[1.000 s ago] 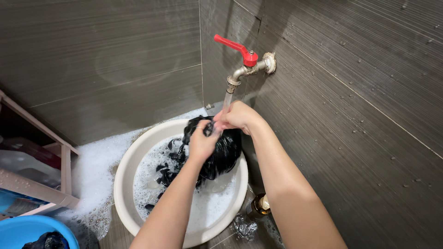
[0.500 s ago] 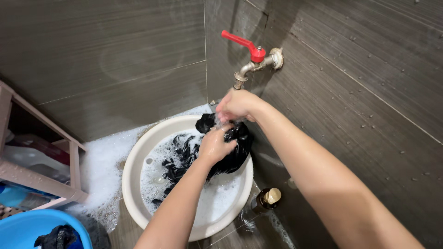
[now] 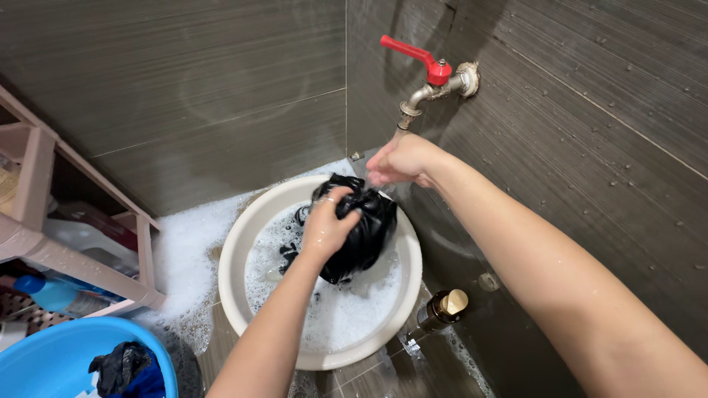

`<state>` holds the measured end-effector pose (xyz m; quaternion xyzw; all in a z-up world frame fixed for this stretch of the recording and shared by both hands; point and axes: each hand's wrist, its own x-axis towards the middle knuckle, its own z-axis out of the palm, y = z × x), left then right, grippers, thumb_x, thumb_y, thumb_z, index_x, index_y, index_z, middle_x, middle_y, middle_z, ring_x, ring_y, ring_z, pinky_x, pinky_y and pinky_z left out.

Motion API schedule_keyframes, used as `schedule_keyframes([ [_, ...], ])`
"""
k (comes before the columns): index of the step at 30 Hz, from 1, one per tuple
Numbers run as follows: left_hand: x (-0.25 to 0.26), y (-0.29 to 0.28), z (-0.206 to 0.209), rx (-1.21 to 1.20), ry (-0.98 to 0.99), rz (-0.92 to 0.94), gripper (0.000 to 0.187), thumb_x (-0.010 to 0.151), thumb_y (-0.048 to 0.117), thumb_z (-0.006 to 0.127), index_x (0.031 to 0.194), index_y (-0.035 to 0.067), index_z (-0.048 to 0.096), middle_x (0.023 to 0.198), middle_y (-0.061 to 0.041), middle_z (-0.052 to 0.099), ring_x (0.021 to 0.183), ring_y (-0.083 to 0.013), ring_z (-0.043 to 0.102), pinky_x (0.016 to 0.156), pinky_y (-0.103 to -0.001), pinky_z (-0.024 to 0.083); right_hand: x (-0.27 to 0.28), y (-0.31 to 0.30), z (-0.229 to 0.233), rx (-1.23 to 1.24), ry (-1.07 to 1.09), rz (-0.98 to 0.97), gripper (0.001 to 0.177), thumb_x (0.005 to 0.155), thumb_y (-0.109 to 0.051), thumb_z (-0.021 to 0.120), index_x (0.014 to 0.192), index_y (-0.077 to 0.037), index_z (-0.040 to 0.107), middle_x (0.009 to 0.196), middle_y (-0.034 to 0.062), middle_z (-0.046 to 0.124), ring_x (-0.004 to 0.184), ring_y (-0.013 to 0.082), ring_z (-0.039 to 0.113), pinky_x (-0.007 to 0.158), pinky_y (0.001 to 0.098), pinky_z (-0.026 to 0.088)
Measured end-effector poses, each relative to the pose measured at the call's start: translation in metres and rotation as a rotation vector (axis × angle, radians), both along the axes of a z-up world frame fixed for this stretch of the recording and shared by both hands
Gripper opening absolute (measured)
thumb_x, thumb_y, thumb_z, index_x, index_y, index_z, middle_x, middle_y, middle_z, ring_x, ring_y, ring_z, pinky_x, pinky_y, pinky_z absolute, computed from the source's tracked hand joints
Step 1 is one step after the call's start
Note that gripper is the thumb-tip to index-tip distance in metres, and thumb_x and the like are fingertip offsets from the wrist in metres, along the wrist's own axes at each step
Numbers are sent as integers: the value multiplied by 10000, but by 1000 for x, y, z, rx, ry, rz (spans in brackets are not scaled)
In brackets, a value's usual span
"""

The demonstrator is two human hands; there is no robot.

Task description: The person hand-washes a black garment in a white basin, repeatedly rinsing and wringing it under running water. They then transfer the rinsed garment to a blue basin and move additional clothes into the white basin for further washing.

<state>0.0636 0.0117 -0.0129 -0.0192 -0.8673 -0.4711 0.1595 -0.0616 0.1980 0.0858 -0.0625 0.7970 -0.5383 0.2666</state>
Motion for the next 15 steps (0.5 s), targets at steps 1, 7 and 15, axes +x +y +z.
schedule_keyframes([
  [1,-5,-6,-1,49,1,67,453,808,268,764,1235,189,635,1129,-168,723,1061,-331,681,920,-419,516,1,1,1,5,5,0,200,901,19,623,1067,86,712,965,180,768,817,188,767,664,234,613],
  [7,-24,-40,-8,556,79,452,409,890,232,710,1259,92,601,1073,-96,706,987,-206,660,899,-338,525,14,-2,19,-83,-89,-66,215,927,48,569,1101,117,677,1053,227,747,893,244,776,764,264,609],
  [15,-21,-36,-15,886,-15,549,421,896,206,678,1283,73,577,1106,-88,693,963,-177,649,867,-322,523,7,2,26,-222,-105,-101,241,936,36,580,1140,143,652,1119,238,725,959,274,769,813,270,602],
])
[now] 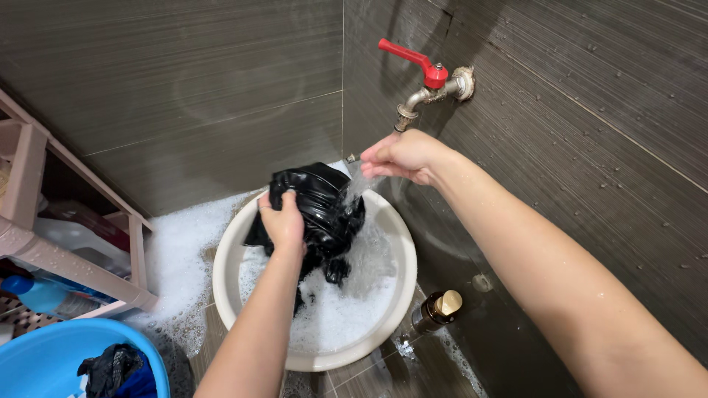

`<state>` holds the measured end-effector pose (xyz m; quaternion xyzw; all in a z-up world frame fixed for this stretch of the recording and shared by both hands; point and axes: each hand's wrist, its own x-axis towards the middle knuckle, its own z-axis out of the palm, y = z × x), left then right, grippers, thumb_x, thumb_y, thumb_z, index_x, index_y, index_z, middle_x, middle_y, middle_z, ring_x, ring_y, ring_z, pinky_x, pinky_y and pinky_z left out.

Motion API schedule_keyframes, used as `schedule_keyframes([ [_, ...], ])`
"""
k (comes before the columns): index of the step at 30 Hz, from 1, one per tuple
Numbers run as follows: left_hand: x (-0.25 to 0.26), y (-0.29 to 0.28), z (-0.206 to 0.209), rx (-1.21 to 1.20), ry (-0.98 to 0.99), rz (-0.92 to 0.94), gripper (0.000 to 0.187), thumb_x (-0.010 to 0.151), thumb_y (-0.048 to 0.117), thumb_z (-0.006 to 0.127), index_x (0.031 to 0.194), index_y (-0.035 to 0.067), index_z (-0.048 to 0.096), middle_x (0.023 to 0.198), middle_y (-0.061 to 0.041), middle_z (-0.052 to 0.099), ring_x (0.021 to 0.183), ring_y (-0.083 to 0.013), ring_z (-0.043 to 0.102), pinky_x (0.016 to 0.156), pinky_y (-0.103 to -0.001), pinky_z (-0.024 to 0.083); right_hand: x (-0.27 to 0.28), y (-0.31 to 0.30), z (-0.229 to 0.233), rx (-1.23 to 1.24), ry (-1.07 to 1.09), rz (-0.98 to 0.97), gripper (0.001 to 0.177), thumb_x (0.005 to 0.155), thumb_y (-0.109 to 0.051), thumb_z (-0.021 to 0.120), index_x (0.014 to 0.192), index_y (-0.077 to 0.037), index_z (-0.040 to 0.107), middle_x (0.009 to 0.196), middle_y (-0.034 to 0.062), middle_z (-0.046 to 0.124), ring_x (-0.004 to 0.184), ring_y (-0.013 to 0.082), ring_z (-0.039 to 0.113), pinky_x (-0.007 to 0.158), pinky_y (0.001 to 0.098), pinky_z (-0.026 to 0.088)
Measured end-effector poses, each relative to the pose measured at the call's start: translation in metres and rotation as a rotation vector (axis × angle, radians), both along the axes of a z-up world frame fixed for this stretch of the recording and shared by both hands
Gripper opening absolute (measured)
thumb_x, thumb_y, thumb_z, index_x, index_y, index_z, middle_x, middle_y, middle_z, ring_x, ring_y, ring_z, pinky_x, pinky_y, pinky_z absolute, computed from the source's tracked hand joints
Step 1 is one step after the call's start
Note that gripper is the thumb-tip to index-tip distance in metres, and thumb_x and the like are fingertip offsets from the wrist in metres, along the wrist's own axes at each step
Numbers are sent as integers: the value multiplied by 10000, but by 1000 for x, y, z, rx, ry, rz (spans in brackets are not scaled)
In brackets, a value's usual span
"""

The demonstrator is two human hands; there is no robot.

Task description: The person hand-washes a black garment in a white basin, repeatedly rinsing and wringing it under running water. They then transfer the rinsed garment to a blue basin and move additional clothes into the white basin for further washing.

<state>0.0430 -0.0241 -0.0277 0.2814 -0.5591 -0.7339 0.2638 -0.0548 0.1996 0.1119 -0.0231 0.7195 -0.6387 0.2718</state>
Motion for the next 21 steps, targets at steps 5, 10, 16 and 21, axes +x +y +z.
schedule_keyframes([
  [5,9,22,12,-261,-8,-225,437,867,170,721,1269,55,594,1095,-133,691,959,-192,634,875,-333,513,31,0,-23,-6,133,-157,368,953,-199,629,1266,-11,674,1233,174,720,1167,305,689,958,359,576],
  [10,11,34,38,-205,177,-495,471,860,176,696,1293,40,567,1127,-86,702,1010,-149,656,905,-285,520,114,-3,-84,-336,-141,-640,760,892,-568,592,1515,-208,347,1468,100,495,1374,306,495,1117,488,401],
  [16,39,49,49,86,24,-659,377,918,251,662,1164,-34,686,1032,-116,724,902,-179,666,830,-343,545,146,-14,-128,-1061,-372,-321,814,921,-739,394,1412,-115,573,1379,104,629,1243,296,586,1057,469,481],
  [21,58,27,51,315,-120,-650,460,966,395,576,1172,9,717,1074,-88,762,928,-177,719,856,-324,569,152,-33,-150,-900,-136,-515,551,994,-451,533,1363,-52,622,1290,96,695,1126,243,682,978,402,539],
])
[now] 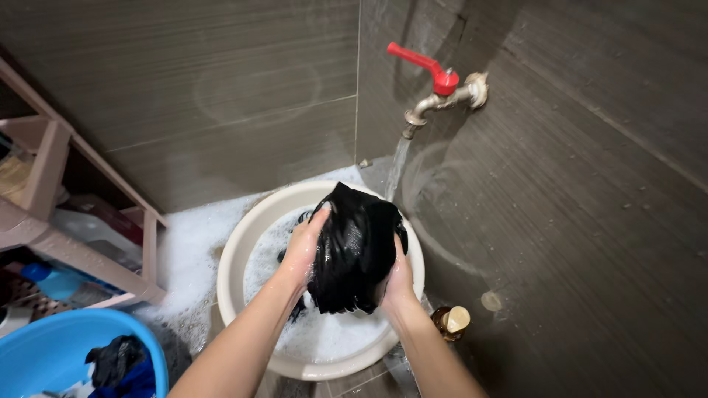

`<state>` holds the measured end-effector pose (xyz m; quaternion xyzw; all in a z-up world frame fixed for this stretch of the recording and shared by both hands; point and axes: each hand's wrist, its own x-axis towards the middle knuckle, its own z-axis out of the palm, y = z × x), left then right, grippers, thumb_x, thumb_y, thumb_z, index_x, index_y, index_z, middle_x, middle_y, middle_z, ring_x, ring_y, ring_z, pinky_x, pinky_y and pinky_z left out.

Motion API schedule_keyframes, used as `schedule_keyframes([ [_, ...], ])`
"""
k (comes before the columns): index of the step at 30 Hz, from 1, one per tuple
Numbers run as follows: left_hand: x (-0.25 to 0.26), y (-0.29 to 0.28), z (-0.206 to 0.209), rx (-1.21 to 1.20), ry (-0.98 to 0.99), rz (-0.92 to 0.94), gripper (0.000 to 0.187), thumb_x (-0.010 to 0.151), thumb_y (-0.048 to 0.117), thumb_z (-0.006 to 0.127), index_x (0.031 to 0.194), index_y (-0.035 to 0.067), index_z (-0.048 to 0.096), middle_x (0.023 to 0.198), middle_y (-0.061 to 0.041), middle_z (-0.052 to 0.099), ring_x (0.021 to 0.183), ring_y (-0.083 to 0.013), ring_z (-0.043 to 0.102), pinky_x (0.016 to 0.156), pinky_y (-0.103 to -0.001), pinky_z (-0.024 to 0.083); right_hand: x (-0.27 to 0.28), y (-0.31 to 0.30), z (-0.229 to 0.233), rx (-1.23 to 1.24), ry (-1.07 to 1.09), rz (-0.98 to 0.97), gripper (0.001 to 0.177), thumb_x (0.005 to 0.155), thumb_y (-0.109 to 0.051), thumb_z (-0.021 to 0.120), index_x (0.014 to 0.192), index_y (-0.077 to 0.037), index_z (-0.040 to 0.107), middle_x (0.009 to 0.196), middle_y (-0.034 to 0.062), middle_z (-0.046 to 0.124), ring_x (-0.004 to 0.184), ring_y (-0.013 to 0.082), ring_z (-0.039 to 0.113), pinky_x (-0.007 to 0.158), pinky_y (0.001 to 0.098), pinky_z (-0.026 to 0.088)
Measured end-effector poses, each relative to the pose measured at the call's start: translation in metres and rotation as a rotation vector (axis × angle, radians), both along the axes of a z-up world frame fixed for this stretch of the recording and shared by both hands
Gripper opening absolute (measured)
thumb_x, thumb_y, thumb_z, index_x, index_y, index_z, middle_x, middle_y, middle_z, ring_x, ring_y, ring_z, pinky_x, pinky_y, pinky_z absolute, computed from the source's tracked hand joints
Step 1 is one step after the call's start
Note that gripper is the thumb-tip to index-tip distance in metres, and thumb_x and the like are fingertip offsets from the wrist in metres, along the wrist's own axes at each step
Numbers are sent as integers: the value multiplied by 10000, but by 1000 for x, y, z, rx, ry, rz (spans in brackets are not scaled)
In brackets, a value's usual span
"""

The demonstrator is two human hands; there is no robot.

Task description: The person hand-washes a black garment in a white basin, repeatedly rinsing and wringing it under running water. They then transfer the rinsed garment to a blue basin and move additional clothes into the white basin for further washing.

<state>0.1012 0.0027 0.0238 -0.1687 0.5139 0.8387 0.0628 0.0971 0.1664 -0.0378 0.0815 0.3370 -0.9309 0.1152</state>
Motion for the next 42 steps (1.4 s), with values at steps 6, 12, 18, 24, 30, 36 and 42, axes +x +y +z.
schedule_keyframes([
  [6,20,-28,-24,472,-128,-72,429,965,437,526,1054,67,723,993,-113,749,838,-230,724,764,-385,611,-6,-13,25,647,639,-76,264,969,-167,668,1155,17,702,1055,80,749,955,160,687,877,296,559],
  [12,30,-89,-23,571,-53,-175,286,1055,296,612,1021,40,734,959,-114,743,811,-203,723,740,-356,611,7,-47,82,840,1030,171,207,921,-124,682,1085,2,668,924,72,714,857,143,637,844,283,551],
  [18,55,-195,31,21,-305,-65,392,945,355,532,911,16,727,914,-160,767,797,-253,742,794,-389,616,1,-109,66,761,1162,441,326,953,-163,611,1236,-2,628,1062,88,738,1009,168,673,959,305,540],
  [24,132,-321,9,-1615,-257,-261,537,1010,453,510,1080,-4,782,1053,-255,770,1016,-405,729,937,-453,554,-39,-131,-26,1419,1141,1087,815,835,-551,748,1531,-265,433,1589,162,395,1415,395,384,1148,525,338],
  [30,248,-315,-76,-1887,-972,-598,588,979,584,469,1487,290,479,1434,-160,547,1306,-436,545,1077,-583,462,11,-73,-153,2139,527,1169,859,778,-580,779,1488,-398,330,1605,168,116,1477,459,50,1144,690,150],
  [36,217,-245,-95,-1974,-965,-660,596,1013,351,463,1574,437,282,1656,-141,156,1424,-573,231,1078,-753,267,-40,-23,-183,1887,719,1345,563,827,-478,725,1290,-183,599,1411,183,485,1367,405,373,1103,562,354],
  [42,109,-143,-104,-1764,86,-529,718,868,349,702,1519,174,455,1560,-188,402,1371,-352,487,1130,-524,427,-20,-53,-206,2073,999,1078,411,834,-352,734,1152,-94,705,1332,187,617,1410,348,379,1169,602,275],
])
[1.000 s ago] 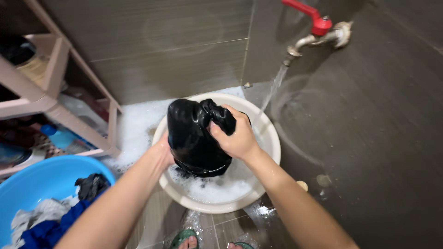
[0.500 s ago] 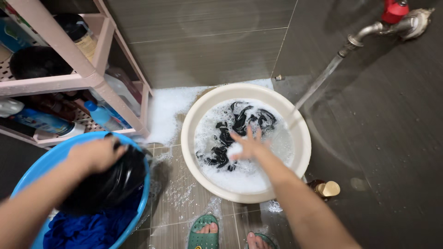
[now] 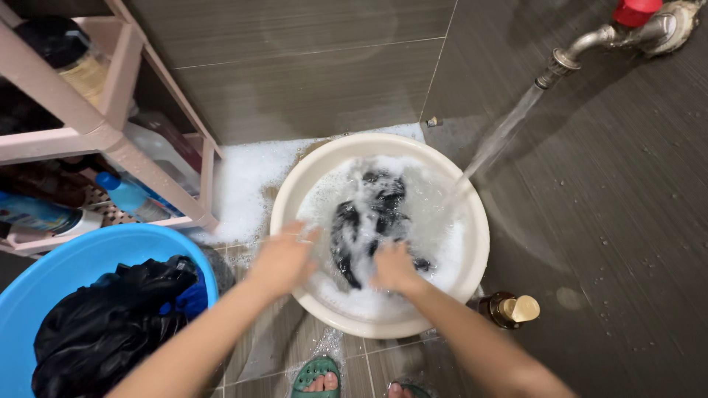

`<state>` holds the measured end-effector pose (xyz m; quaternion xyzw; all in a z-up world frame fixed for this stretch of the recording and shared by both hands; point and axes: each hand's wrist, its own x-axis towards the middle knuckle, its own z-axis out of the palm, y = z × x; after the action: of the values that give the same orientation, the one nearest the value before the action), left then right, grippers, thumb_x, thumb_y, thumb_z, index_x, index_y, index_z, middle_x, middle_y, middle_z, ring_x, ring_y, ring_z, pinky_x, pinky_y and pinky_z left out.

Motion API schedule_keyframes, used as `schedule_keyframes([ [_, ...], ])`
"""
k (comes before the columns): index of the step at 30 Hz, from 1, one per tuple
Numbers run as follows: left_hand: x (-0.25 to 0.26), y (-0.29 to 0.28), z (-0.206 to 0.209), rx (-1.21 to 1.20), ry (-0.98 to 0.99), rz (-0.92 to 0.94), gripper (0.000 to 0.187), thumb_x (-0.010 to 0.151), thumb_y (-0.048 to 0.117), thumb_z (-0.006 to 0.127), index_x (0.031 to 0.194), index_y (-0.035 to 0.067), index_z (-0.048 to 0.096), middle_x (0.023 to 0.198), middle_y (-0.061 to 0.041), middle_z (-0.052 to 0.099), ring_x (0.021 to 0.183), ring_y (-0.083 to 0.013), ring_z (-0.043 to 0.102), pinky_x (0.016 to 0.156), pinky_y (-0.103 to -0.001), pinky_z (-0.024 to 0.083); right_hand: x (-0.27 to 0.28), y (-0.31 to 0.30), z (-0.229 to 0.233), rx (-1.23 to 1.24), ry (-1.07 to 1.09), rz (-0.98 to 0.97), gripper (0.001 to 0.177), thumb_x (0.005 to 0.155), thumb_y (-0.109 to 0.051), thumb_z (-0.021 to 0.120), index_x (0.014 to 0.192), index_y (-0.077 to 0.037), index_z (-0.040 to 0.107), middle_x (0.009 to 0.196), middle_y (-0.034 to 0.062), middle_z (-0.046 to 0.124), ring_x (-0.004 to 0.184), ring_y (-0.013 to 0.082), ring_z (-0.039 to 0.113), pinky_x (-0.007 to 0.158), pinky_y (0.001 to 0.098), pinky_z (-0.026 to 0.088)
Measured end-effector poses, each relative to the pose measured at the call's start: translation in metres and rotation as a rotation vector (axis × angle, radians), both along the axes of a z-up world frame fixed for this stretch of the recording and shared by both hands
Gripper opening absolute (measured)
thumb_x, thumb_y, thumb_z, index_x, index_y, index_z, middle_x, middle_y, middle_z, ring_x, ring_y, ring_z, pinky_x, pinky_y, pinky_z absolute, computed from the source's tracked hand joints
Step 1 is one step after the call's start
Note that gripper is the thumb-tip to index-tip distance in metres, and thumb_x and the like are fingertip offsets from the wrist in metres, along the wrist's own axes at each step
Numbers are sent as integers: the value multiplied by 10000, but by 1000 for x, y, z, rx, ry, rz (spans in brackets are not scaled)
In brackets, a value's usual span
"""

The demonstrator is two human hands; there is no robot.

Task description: The person hand-washes a black garment in a white basin, repeatedly rinsing and wringing it under running water. They then transfer the rinsed garment to a blue basin and move additional clothes into the white basin for further washing.

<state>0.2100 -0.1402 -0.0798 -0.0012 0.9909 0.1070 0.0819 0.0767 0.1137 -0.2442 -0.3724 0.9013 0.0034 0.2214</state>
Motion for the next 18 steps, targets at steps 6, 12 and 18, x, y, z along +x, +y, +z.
schedule_keyframes([
  [6,-67,72,-66,-300,-391,-225,1085,817,364,794,1632,206,96,1680,-124,5,1567,-328,67,1177,-689,144,-53,60,16,-51,-352,-65,351,794,-332,715,1116,-196,754,1209,111,719,1213,312,635,1065,482,497],
  [12,-49,99,-196,-275,-556,-243,570,873,194,662,1412,130,487,1552,-233,343,1323,-386,497,1049,-610,384,-23,47,9,-109,459,-322,288,780,-360,698,932,-136,797,1275,174,704,1101,371,663,914,541,504],
  [18,-58,102,-176,-198,-735,-375,528,769,238,580,1254,114,749,1321,-112,768,1145,-311,734,879,-463,564,-72,44,108,99,-243,-252,399,767,-334,801,1122,-162,739,1105,108,758,995,289,733,891,434,567],
])
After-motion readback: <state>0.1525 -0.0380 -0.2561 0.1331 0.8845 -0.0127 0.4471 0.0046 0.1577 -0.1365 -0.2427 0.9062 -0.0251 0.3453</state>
